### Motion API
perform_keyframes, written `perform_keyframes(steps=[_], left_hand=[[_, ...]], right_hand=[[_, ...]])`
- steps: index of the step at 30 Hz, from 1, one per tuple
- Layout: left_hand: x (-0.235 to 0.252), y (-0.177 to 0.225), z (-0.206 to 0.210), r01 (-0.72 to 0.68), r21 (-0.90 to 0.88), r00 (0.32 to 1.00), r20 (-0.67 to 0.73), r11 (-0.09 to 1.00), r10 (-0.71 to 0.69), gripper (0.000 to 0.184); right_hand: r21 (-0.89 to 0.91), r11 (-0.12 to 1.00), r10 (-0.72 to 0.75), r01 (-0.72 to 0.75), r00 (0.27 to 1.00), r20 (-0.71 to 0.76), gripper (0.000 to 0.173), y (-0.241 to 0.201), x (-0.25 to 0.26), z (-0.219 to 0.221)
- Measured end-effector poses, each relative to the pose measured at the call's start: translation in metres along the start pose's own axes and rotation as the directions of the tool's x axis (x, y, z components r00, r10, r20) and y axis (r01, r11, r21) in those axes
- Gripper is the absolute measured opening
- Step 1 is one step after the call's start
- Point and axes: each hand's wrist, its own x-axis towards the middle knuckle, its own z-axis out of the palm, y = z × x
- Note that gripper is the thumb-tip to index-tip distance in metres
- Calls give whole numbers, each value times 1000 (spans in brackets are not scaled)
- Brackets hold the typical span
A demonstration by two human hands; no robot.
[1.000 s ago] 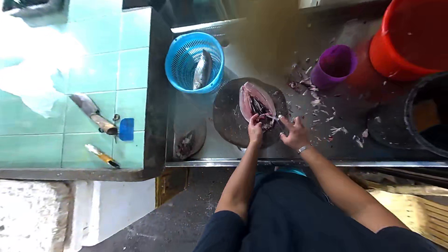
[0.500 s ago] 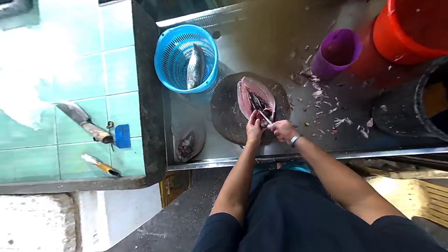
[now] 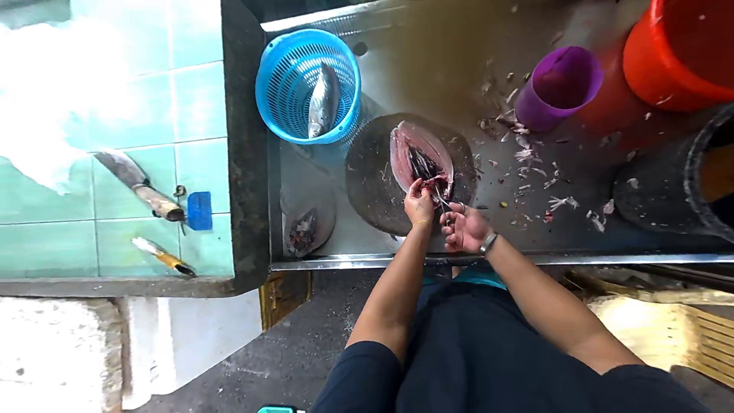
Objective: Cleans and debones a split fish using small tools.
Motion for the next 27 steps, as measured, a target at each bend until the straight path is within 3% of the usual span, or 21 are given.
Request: perform_keyframes(steps=[4,5,7,8,12,14,17,19,20,22,24,27], left_hand=[[3,7,-1,-17,109,999,-34,994,20,36],[2,8,-1,-14,124,999,-40,992,19,35],[-1,11,2,-6,107,999,-45,994,11,33],[-2,13,3,-4,86,999,-53,996,8,31],[-3,14,8,-12,59,995,-98,998,18,40],[-1,13,10,-42,91,994,-98,995,51,46],[0,17,11,-7,141,994,-111,990,23,42],[-1,20,10,16,164,995,-100,986,0,42],[-1,21,10,18,170,995,-97,985,-1,42],[-2,21,8,15,180,995,-95,984,3,41],[-4,22,10,11,182,996,-94,983,6,38],[-2,18,8,-4,187,995,-98,982,23,37]], right_hand=[[-125,947,-319,297,920,-229,26,-14,-42,-8],[-111,946,-324,305,911,-256,26,-18,-53,-16],[-175,962,-257,210,911,-321,35,-22,-59,-26],[-290,944,-252,158,912,-324,38,-21,-54,-27],[-653,755,-178,-64,938,-298,52,-24,2,-24],[-782,618,-217,-84,938,-272,41,-42,13,-23],[-831,549,-296,-87,910,-291,26,-65,-17,-19],[-795,607,-346,-16,895,-282,22,-67,-49,-20],[-715,694,-383,85,885,-267,22,-64,-62,-23],[-421,874,-376,242,887,-270,27,-48,-67,-37],[-344,925,-269,161,916,-296,40,-38,-56,-39],[-509,860,-133,-42,944,-301,48,-33,-20,-20]])
